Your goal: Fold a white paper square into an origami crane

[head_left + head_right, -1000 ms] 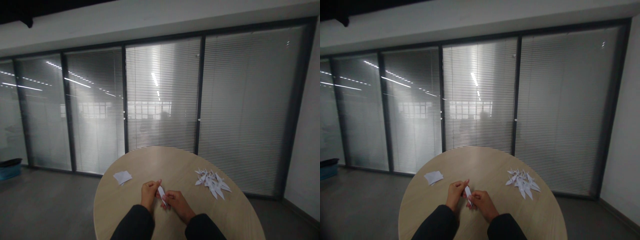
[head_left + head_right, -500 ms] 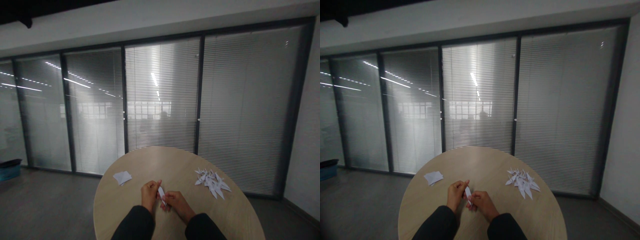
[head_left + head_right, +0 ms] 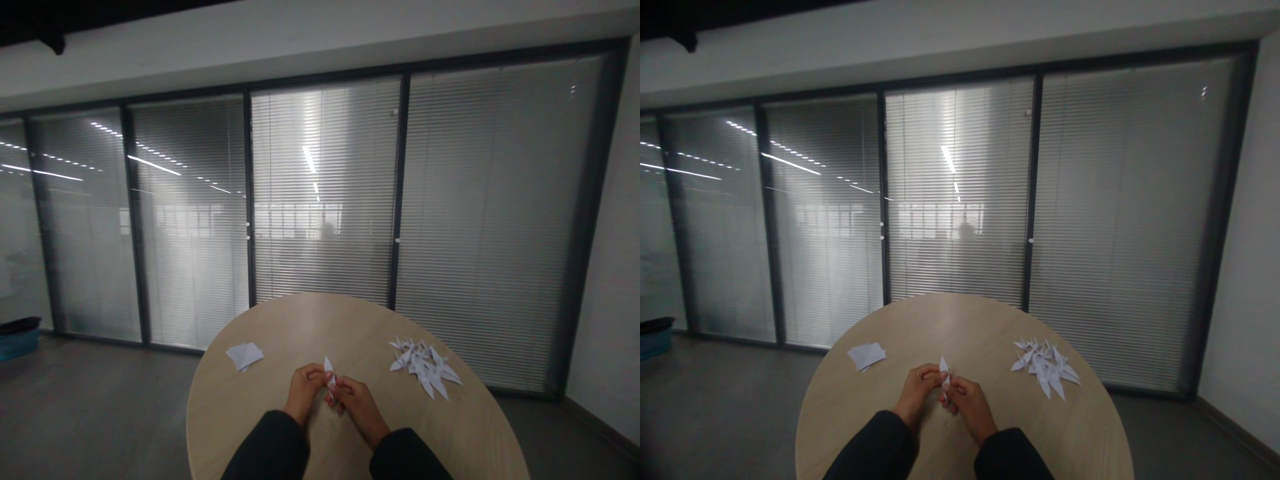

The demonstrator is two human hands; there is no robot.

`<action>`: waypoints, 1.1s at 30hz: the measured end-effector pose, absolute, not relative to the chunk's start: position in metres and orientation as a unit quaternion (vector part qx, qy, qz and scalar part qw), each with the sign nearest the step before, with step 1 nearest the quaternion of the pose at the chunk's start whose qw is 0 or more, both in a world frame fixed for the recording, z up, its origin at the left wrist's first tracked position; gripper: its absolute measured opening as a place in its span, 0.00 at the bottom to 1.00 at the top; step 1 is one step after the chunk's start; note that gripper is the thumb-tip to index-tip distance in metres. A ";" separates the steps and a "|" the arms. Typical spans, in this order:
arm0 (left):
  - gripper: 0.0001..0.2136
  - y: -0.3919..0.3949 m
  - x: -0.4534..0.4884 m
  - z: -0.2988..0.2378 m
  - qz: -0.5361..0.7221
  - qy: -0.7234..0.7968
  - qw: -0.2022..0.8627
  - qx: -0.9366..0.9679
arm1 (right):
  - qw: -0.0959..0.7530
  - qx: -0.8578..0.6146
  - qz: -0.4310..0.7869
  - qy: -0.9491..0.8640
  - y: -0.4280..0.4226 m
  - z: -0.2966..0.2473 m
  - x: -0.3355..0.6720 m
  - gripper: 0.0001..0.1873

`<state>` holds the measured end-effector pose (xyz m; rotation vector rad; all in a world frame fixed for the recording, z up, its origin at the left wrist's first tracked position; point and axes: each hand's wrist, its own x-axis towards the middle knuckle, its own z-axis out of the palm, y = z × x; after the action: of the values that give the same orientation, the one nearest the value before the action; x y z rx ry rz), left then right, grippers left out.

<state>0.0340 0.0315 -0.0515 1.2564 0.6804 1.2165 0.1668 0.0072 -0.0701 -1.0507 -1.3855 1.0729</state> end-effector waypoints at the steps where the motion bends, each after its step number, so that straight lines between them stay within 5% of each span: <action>1: 0.19 0.033 0.033 -0.052 0.533 0.303 0.585 0.531 | 0.516 -0.441 0.452 -0.578 0.007 -0.070 0.166 0.27; 22: 0.20 0.033 0.031 -0.051 0.583 0.344 0.535 0.506 | 0.483 -0.455 0.456 -0.594 0.002 -0.068 0.162 0.24; 33: 0.21 0.032 0.033 -0.048 0.573 0.322 0.590 0.469 | 0.487 -0.459 0.402 -0.625 0.001 -0.067 0.165 0.20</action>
<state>0.0325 0.0316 -0.0480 1.0908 0.7506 1.3342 0.1650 0.0005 -0.0673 -1.1160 -1.5211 0.9782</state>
